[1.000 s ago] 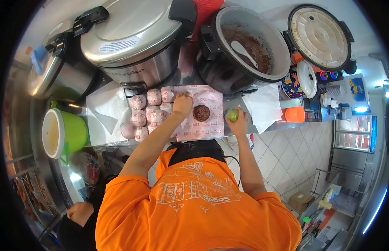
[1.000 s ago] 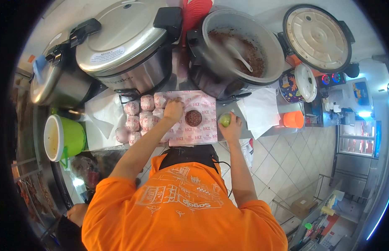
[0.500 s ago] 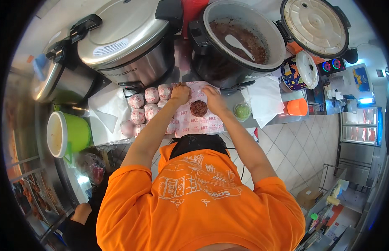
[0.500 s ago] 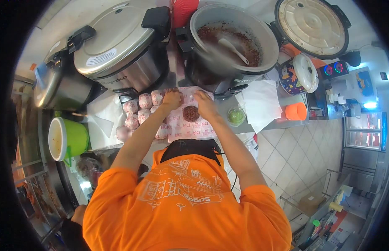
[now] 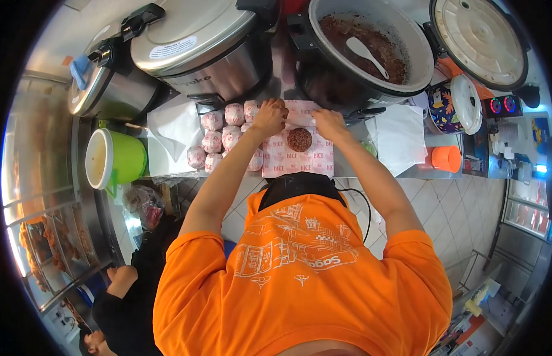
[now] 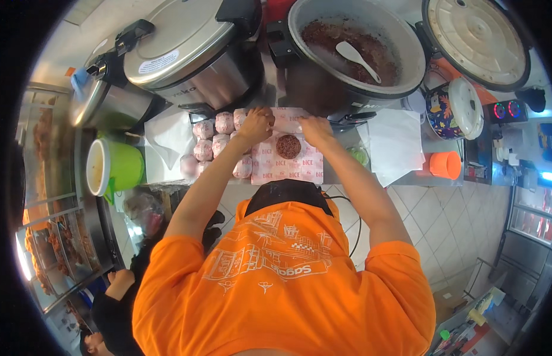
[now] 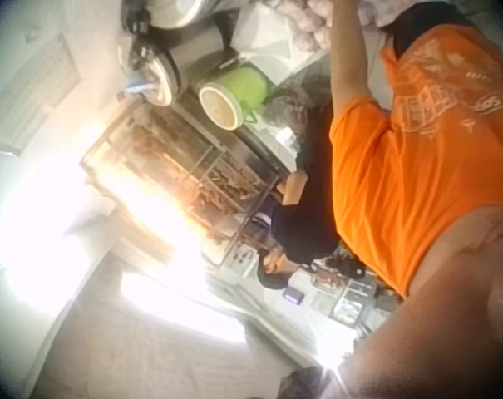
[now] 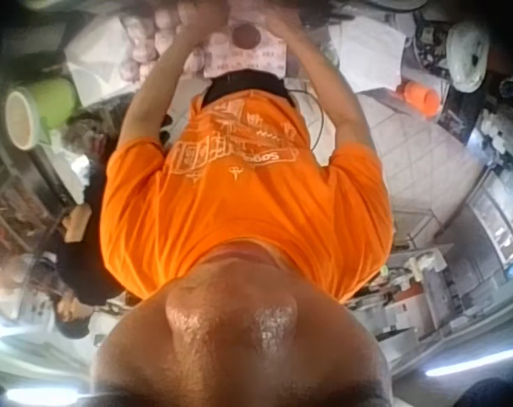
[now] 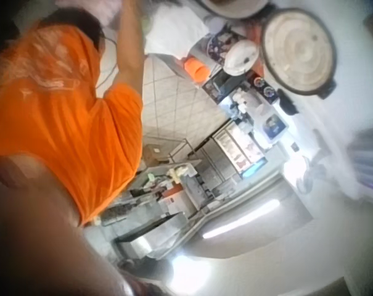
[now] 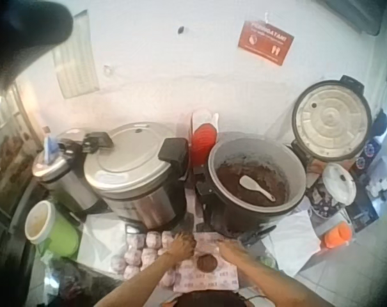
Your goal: Wrapping measured portions of rice in paper to create individual rice balls.
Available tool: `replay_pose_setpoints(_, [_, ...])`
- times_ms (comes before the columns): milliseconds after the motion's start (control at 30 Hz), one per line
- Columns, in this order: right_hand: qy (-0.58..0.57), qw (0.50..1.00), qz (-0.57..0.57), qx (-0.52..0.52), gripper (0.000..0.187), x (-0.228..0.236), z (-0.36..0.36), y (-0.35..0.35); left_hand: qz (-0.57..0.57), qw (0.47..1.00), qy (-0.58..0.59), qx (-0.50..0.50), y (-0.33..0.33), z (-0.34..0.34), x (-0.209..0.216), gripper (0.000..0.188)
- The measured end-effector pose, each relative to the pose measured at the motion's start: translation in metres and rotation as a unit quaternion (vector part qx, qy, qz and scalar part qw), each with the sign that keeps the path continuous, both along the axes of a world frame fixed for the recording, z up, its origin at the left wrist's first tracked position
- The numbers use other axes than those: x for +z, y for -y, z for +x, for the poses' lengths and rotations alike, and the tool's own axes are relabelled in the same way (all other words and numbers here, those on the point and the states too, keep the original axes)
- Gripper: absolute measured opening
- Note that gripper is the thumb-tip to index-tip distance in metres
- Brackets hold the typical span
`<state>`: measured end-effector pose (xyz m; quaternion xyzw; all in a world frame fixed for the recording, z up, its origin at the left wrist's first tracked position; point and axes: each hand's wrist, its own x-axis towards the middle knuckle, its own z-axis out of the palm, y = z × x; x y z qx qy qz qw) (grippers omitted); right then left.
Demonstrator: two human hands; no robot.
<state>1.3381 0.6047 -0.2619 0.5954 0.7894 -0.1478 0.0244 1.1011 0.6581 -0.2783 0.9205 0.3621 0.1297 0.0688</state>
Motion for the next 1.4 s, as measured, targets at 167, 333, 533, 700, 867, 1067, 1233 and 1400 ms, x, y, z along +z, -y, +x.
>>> replay_pose_setpoints(167, [-0.075,0.990,-0.012,-0.117,0.040,-0.004,0.025,0.040,-0.075,0.989,-0.118,-0.040,0.048,-0.001,0.024,0.048])
replay_pose_setpoints(333, [-0.187,0.949,0.216,-0.135,0.046,-0.074,0.046,0.049,-0.047,0.988,-0.118,-0.085,0.078,-0.004,0.010,0.060])
replay_pose_setpoints(533, [-0.334,0.910,-0.072,-0.236,0.053,-0.065,0.048,0.061,-0.085,0.992,-0.056,-0.076,0.103,0.008,0.027,0.066])
replay_pose_setpoints(700, [-0.408,0.871,-0.038,-0.270,0.074,-0.077,0.040,0.103,-0.134,0.987,0.009,-0.084,0.117,0.023,0.012,0.062])
replay_pose_setpoints(867, [-0.619,0.667,-0.239,-0.340,0.094,-0.017,0.018,0.129,-0.125,0.991,0.029,-0.024,0.129,0.033,0.034,0.036])
replay_pose_setpoints(1067, [-0.280,0.951,0.097,-0.092,0.064,0.050,0.004,0.102,-0.169,0.980,0.106,0.016,0.109,0.030,0.008,0.013])
replay_pose_setpoints(1233, [-0.207,0.975,0.005,0.083,0.029,-0.032,0.017,0.072,-0.242,0.931,0.238,0.134,0.109,0.034,0.005,0.017])
replay_pose_setpoints(1400, [-0.252,0.957,-0.106,0.099,0.025,-0.035,0.035,0.049,-0.376,0.888,0.183,0.194,0.104,0.008,-0.004,0.031])
